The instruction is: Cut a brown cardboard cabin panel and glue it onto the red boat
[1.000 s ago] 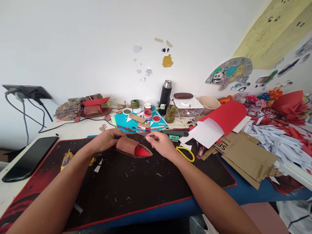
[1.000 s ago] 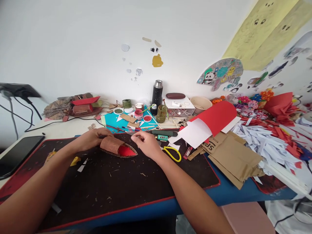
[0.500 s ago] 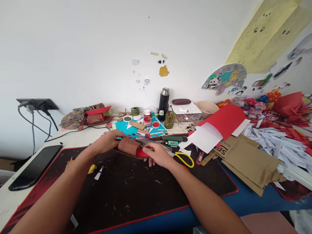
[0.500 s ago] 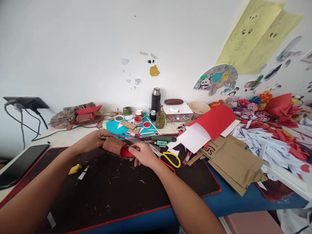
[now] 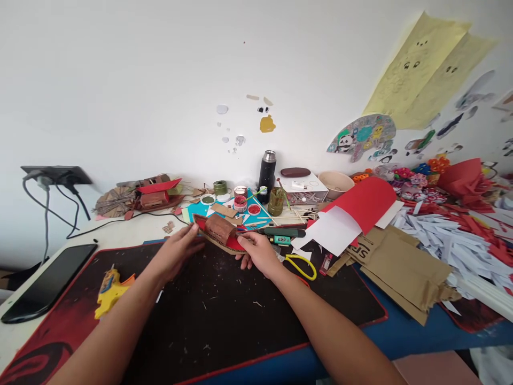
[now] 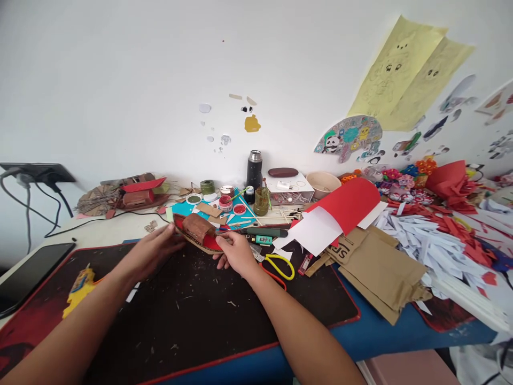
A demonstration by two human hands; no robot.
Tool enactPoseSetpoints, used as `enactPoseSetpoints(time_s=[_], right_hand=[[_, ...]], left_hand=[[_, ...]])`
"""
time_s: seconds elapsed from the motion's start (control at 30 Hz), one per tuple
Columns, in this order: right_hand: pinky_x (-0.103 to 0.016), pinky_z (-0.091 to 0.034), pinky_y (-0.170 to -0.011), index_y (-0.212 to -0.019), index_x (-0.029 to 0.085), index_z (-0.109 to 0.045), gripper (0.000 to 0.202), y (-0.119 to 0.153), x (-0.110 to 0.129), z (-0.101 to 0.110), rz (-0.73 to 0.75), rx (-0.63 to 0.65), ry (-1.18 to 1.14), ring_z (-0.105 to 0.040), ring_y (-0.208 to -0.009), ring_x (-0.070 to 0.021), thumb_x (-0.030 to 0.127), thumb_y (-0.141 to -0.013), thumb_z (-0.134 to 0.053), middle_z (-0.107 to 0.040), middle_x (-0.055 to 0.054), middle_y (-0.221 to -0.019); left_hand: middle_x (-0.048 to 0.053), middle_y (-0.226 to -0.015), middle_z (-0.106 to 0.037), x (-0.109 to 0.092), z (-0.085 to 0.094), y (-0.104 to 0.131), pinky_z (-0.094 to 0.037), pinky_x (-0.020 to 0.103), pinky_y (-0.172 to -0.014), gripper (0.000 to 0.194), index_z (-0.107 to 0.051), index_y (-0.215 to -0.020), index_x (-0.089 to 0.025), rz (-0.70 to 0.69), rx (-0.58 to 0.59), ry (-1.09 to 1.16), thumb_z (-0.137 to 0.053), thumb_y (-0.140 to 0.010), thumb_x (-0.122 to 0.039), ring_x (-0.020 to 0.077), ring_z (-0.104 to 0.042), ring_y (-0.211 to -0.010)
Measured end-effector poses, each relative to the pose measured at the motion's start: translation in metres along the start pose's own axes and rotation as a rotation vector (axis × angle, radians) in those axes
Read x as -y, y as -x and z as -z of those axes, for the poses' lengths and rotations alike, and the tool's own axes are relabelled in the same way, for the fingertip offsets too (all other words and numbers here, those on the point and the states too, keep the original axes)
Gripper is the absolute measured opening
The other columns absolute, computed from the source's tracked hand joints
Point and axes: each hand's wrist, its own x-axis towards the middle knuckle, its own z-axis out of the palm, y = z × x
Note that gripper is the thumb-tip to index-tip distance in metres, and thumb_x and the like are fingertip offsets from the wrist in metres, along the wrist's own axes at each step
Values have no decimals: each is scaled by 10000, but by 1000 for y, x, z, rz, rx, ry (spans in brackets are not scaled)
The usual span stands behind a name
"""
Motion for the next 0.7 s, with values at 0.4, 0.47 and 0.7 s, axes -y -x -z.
enactPoseSetpoints(time_s=[0.4,0.47,0.7], right_hand=[[-222,-450,-408,-1081,204,-684,304,7,4,-10,112,57,160,-698,-559,-150,482,-958,-675,-769,-56,-962],[-255,-493,-458,-1102,207,-712,310,7,5,-10,143,26,196,-725,-651,-190,478,-960,-662,-778,-67,-1000],[-366,-540,-860,-1071,223,-780,230,9,10,-8,274,-80,321,-741,-969,-266,364,-899,-720,-814,-39,-1064]], left_hand=[[143,-1137,-798,9,-32,7,-635,407,-862,620,-726,-1086,-178,16,27,239,-901,-688,-621,328,-755,-1064],[142,-1169,-791,8,-34,12,-633,406,-874,648,-728,-1114,-180,7,40,234,-904,-679,-627,337,-745,-1096],[149,-1140,-800,9,-45,22,-632,442,-897,629,-741,-1116,-166,37,106,193,-906,-694,-603,365,-741,-1109]])
